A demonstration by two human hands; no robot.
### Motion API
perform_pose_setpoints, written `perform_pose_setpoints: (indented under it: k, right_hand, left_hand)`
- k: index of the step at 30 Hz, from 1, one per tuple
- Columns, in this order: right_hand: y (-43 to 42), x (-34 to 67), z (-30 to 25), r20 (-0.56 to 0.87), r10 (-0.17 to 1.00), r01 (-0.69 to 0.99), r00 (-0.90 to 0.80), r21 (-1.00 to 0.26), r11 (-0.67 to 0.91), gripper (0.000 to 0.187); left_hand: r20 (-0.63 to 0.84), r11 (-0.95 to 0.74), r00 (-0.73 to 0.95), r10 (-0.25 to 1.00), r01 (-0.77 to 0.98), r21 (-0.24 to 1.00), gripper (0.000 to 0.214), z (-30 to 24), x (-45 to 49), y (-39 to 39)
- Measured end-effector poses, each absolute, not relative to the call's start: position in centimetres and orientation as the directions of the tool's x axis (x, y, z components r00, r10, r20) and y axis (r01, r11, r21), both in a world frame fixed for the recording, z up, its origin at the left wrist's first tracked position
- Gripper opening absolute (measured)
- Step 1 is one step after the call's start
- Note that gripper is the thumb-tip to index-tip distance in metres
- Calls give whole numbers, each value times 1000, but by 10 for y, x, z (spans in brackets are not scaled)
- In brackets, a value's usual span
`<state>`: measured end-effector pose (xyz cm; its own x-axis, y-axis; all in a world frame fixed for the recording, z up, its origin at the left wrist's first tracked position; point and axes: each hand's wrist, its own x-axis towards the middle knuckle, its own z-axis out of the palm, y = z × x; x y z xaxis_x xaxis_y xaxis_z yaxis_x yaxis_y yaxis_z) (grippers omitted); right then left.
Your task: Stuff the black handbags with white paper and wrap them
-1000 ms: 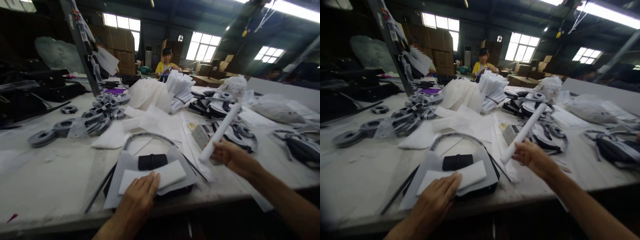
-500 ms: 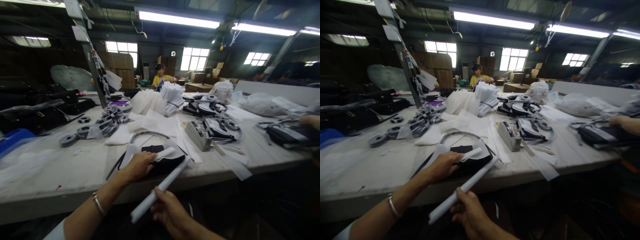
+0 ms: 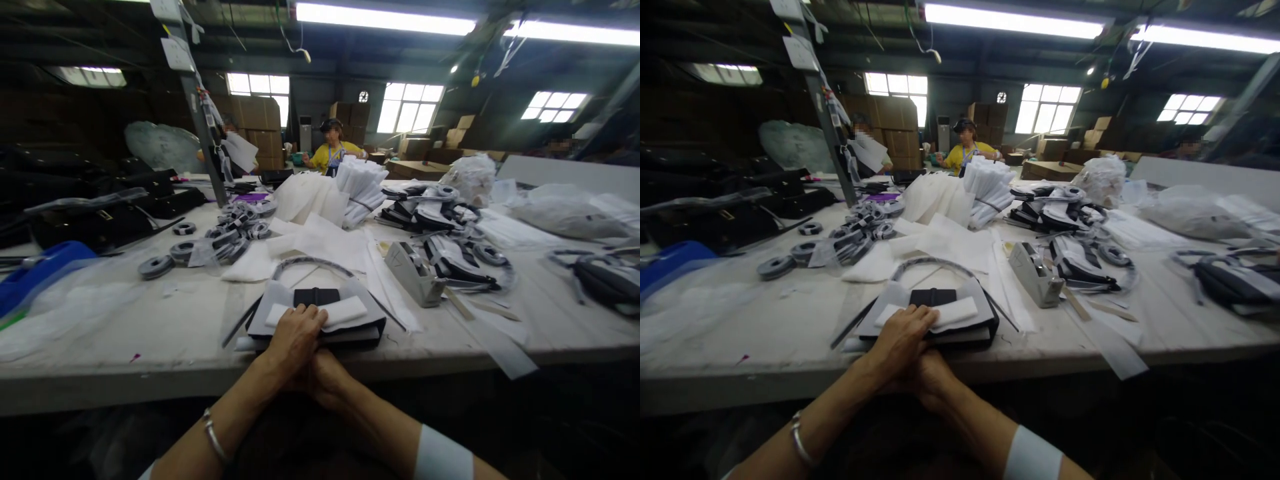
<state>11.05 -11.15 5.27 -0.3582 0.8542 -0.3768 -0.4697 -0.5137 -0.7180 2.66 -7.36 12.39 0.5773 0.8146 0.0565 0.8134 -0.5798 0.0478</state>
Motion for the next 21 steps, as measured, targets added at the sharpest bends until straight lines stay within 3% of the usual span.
perform_pose_setpoints:
  k: [6, 10, 17, 21]
  right_hand:
    - [-123, 129, 61, -462, 858, -640, -222, -595, -486, 21]
    - [-125, 135, 67, -530, 823, -715, -203, -493, -495, 32]
    - [-130, 151, 65, -563, 826, -688, 22, -608, -396, 47]
    - [-127, 160, 63, -594, 803, -679, 49, -609, -409, 51]
  left_hand:
    - [116, -610, 599, 792, 785, 113, 53, 112, 15, -72]
    - [103, -632, 625, 774, 751, 194, 57, 109, 6, -69]
    - [144, -648, 635, 759, 716, 260, 63, 101, -2, -64]
    - [168, -665, 647, 743, 688, 290, 66, 97, -5, -63]
